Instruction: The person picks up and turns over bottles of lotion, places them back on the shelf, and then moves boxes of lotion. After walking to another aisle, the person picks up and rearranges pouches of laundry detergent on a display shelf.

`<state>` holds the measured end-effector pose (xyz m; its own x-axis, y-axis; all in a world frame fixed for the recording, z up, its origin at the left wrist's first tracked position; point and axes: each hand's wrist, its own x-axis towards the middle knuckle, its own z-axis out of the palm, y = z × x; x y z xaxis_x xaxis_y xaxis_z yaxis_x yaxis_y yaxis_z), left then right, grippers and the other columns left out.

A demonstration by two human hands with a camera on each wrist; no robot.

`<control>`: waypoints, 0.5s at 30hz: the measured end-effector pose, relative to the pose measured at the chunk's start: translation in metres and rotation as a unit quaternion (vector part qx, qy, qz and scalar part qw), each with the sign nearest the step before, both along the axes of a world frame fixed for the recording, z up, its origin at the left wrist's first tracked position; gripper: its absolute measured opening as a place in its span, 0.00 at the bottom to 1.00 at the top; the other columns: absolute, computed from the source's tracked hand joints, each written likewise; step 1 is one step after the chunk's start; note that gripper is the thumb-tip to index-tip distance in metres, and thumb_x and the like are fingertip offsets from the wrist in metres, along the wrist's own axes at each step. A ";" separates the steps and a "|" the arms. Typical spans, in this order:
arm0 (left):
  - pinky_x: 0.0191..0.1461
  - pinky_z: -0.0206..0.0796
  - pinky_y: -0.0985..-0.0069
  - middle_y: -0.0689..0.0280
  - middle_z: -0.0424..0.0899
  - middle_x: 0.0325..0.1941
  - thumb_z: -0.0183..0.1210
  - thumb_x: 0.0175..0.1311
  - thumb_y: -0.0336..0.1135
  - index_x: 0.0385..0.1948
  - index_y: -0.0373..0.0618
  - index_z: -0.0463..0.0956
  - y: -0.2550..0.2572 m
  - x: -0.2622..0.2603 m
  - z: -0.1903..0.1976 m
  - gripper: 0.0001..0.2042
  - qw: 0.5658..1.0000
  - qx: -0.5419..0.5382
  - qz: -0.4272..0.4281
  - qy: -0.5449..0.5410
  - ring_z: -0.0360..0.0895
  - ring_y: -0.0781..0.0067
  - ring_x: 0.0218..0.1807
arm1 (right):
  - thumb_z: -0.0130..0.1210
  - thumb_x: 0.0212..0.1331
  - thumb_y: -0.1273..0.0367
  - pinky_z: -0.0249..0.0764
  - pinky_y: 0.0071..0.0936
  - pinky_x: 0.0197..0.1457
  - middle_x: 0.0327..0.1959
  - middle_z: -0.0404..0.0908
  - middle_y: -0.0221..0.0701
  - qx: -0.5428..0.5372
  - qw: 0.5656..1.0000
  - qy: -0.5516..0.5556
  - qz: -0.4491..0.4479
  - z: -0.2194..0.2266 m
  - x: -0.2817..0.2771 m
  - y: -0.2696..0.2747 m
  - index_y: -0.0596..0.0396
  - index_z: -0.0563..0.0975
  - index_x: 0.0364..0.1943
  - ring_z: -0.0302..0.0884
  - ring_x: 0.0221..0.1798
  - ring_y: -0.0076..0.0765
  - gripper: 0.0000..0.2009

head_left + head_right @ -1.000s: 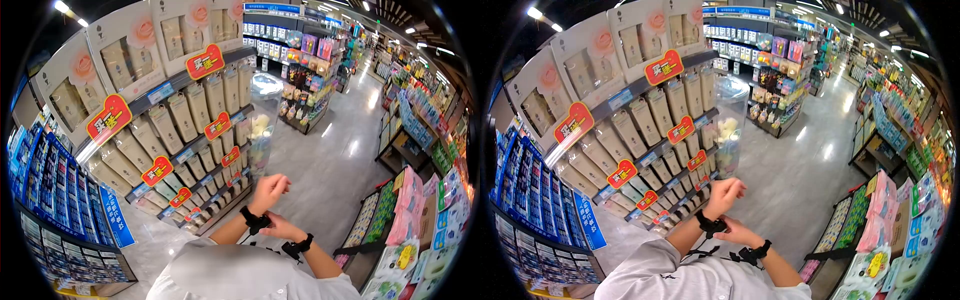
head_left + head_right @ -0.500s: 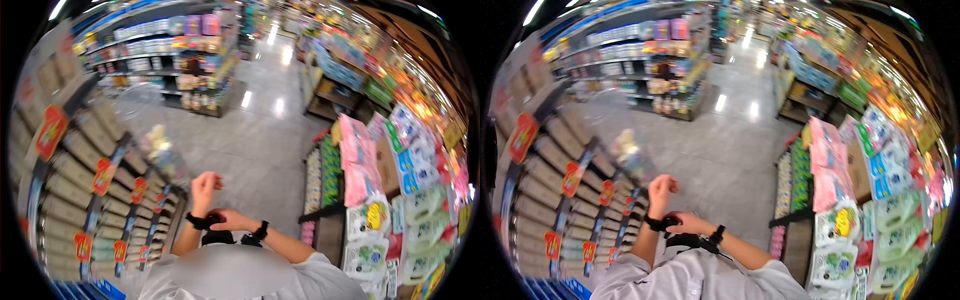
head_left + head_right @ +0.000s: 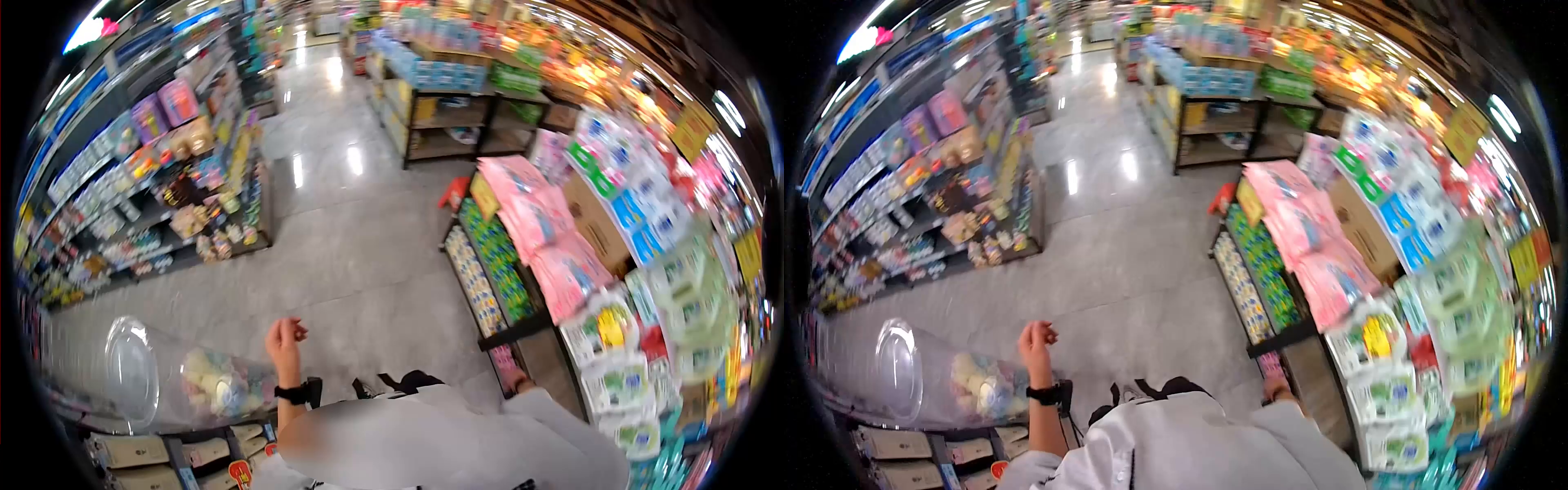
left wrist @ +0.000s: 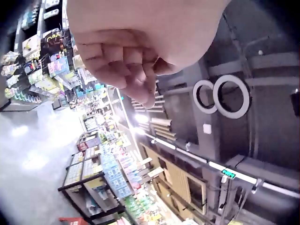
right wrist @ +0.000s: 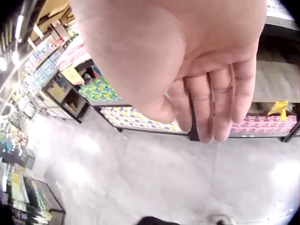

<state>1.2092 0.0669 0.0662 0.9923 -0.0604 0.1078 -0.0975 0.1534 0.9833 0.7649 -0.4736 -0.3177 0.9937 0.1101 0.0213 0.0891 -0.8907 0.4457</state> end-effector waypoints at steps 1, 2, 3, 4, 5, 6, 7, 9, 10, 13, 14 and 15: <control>0.33 0.71 0.79 0.64 0.81 0.26 0.50 0.75 0.34 0.35 0.36 0.79 -0.005 0.018 -0.004 0.12 1.000 -0.004 -0.012 0.029 0.78 0.77 0.29 | 0.52 0.65 0.58 0.64 0.56 0.68 0.62 0.72 0.51 0.200 0.922 0.072 -0.323 0.014 -0.014 0.012 0.56 0.72 0.60 0.70 0.66 0.58 0.23; 0.34 0.73 0.78 0.64 0.81 0.27 0.51 0.74 0.33 0.38 0.36 0.79 -0.012 0.026 -0.004 0.10 0.999 -0.021 -0.022 0.033 0.79 0.76 0.30 | 0.54 0.65 0.55 0.68 0.56 0.62 0.58 0.75 0.52 0.350 0.722 0.148 -0.578 0.033 0.000 -0.013 0.57 0.74 0.56 0.72 0.63 0.59 0.23; 0.35 0.74 0.77 0.64 0.82 0.28 0.52 0.73 0.32 0.40 0.37 0.79 -0.014 0.042 -0.003 0.09 0.999 -0.033 -0.009 0.026 0.80 0.76 0.31 | 0.57 0.65 0.51 0.72 0.56 0.57 0.53 0.79 0.53 0.438 0.443 0.222 -0.750 0.039 0.052 -0.047 0.58 0.75 0.52 0.74 0.60 0.60 0.24; 0.37 0.75 0.77 0.64 0.83 0.29 0.53 0.71 0.30 0.44 0.38 0.78 -0.017 0.060 -0.009 0.08 0.999 -0.001 -0.005 0.036 0.81 0.76 0.31 | 0.57 0.65 0.51 0.72 0.55 0.57 0.53 0.79 0.52 0.512 0.462 0.168 -0.704 0.101 0.122 -0.051 0.58 0.75 0.52 0.74 0.59 0.59 0.24; 0.37 0.76 0.77 0.64 0.84 0.31 0.53 0.71 0.30 0.43 0.37 0.78 -0.023 0.073 -0.006 0.08 0.997 0.065 0.012 0.029 0.81 0.77 0.30 | 0.57 0.65 0.51 0.73 0.54 0.56 0.52 0.79 0.51 0.544 0.500 0.144 -0.659 0.122 0.195 -0.072 0.58 0.75 0.52 0.74 0.59 0.58 0.24; 0.35 0.75 0.77 0.64 0.84 0.31 0.53 0.71 0.30 0.43 0.37 0.78 -0.030 0.081 0.014 0.08 0.997 0.075 0.014 0.019 0.81 0.77 0.29 | 0.57 0.65 0.52 0.73 0.53 0.56 0.52 0.79 0.51 0.571 0.540 0.129 -0.605 0.143 0.273 -0.092 0.58 0.75 0.53 0.74 0.58 0.57 0.24; 0.32 0.73 0.74 0.65 0.84 0.28 0.53 0.70 0.31 0.42 0.39 0.78 -0.034 0.091 0.011 0.08 0.995 0.090 0.032 -0.016 0.81 0.77 0.29 | 0.57 0.65 0.52 0.73 0.52 0.55 0.52 0.79 0.50 0.594 0.573 0.124 -0.550 0.160 0.351 -0.101 0.58 0.75 0.53 0.75 0.57 0.56 0.24; 0.31 0.71 0.71 0.66 0.83 0.25 0.54 0.68 0.34 0.39 0.41 0.78 -0.029 0.104 0.033 0.07 0.982 0.154 0.070 -0.082 0.81 0.76 0.28 | 0.57 0.65 0.52 0.73 0.50 0.54 0.51 0.80 0.49 0.622 0.630 0.140 -0.443 0.188 0.499 -0.097 0.57 0.75 0.53 0.75 0.56 0.54 0.24; 0.31 0.71 0.71 0.65 0.83 0.24 0.54 0.68 0.34 0.37 0.42 0.77 -0.026 0.098 0.035 0.07 0.973 0.172 0.124 -0.091 0.81 0.74 0.27 | 0.56 0.65 0.52 0.73 0.49 0.54 0.50 0.80 0.48 0.633 0.650 0.152 -0.391 0.197 0.567 -0.083 0.57 0.75 0.53 0.75 0.55 0.52 0.24; 0.33 0.70 0.71 0.64 0.83 0.23 0.52 0.67 0.34 0.35 0.43 0.77 -0.025 0.069 0.052 0.07 0.945 0.211 0.246 -0.048 0.79 0.67 0.25 | 0.56 0.65 0.53 0.74 0.46 0.52 0.49 0.81 0.46 0.649 0.681 0.205 -0.271 0.221 0.735 -0.016 0.57 0.75 0.54 0.76 0.53 0.49 0.23; 0.34 0.70 0.70 0.64 0.83 0.24 0.53 0.66 0.34 0.35 0.43 0.77 -0.021 0.052 0.053 0.07 0.939 0.219 0.265 -0.017 0.80 0.65 0.27 | 0.56 0.65 0.53 0.74 0.45 0.52 0.49 0.81 0.45 0.646 0.687 0.227 -0.244 0.228 0.770 0.012 0.57 0.75 0.54 0.76 0.52 0.48 0.23; 0.34 0.70 0.70 0.63 0.83 0.25 0.55 0.65 0.36 0.36 0.43 0.77 -0.014 0.028 0.067 0.07 0.921 0.248 0.298 -0.035 0.81 0.64 0.28 | 0.56 0.65 0.53 0.74 0.44 0.51 0.48 0.81 0.45 0.642 0.691 0.249 -0.219 0.232 0.796 0.040 0.57 0.75 0.54 0.76 0.52 0.47 0.23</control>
